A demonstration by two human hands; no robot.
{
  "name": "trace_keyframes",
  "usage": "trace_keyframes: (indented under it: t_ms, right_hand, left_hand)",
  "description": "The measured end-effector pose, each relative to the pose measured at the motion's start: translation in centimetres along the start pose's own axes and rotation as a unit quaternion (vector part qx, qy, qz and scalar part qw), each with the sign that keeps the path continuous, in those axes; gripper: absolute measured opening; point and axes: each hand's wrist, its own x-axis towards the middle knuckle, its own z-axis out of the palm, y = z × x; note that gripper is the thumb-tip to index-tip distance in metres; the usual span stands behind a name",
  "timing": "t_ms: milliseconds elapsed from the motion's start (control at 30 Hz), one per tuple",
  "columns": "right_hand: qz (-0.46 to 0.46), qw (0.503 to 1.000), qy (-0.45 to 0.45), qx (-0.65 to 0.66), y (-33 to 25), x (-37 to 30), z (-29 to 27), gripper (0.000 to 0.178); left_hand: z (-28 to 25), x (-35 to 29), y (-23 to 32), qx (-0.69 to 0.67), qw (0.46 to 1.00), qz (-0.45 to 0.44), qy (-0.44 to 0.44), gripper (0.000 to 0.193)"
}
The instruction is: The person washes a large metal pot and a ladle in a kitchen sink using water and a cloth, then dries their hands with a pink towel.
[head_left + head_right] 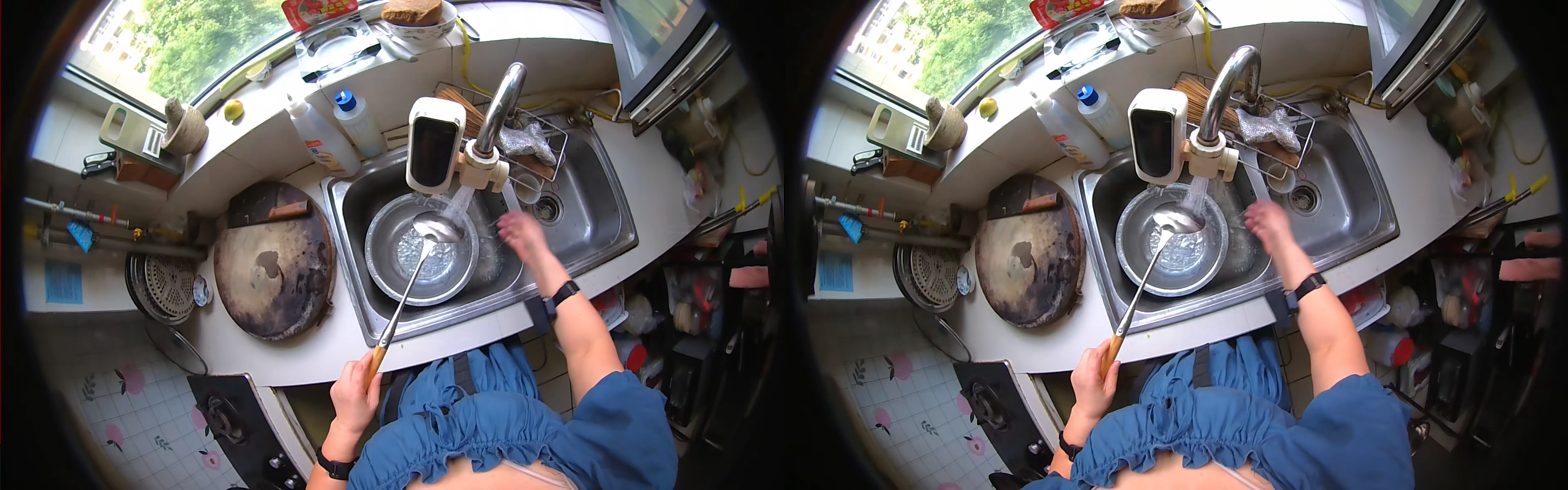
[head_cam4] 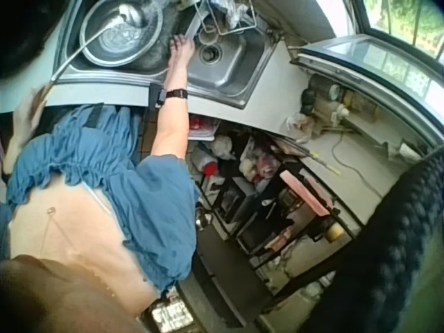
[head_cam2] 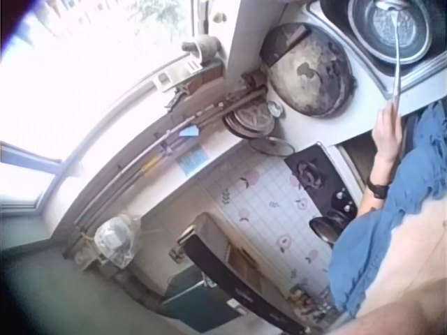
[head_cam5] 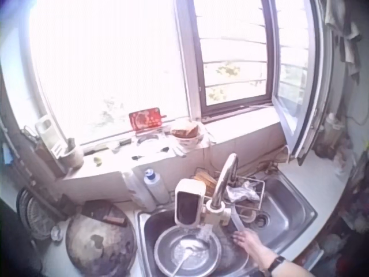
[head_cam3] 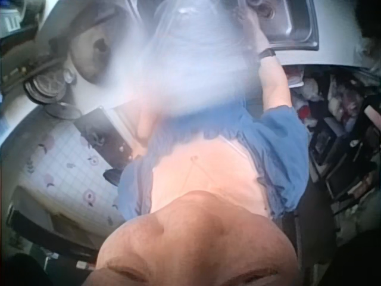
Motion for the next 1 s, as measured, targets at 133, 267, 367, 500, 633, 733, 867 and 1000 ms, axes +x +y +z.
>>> trace_keyframes:
  t_ms: [133,267,367,500,633,733,867,1000]
  right_hand:
    - [-0.12,0.979,0.137,0.089,-7.6,3.8,-3.0,0.048]
    - [-0.166,0.985,0.034,-0.023,-14.6,4.9,-1.1,0.075]
    - [-0.135,0.987,-0.048,-0.079,-17.2,5.7,-0.4,0.081]
    - [-0.127,0.978,-0.053,-0.159,-17.4,8.2,-1.4,0.079]
    - [-0.105,0.981,-0.11,-0.123,-17.3,6.7,-1.0,0.069]
    - [-0.107,0.994,0.0,0.026,-13.0,5.5,-2.9,0.049]
    - [0.222,0.929,-0.178,-0.235,-2.5,0.3,0.9,0.04]
    - [0.209,0.894,-0.118,-0.377,5.9,1.3,3.6,0.046]
  left_hand:
    - [0.3,0.0,0.5,-0.023,0.999,0.008,0.027,0.038]
    - [0.1,1.4,1.3,0.033,0.999,0.031,0.027,0.035]
    - [-0.7,1.8,1.0,0.114,0.989,0.088,0.039,0.032]
    - [-2.3,-0.7,0.1,0.171,0.98,0.088,0.053,0.029]
    - [-3.1,-3.5,-0.1,0.208,0.974,0.015,0.087,0.031]
    - [-3.6,-5.2,0.2,0.247,0.959,-0.071,0.118,0.034]
    - [-3.8,-6.5,0.4,0.275,0.94,-0.122,0.163,0.034]
    - [-4.9,-6.2,0.9,0.313,0.927,-0.113,0.176,0.033]
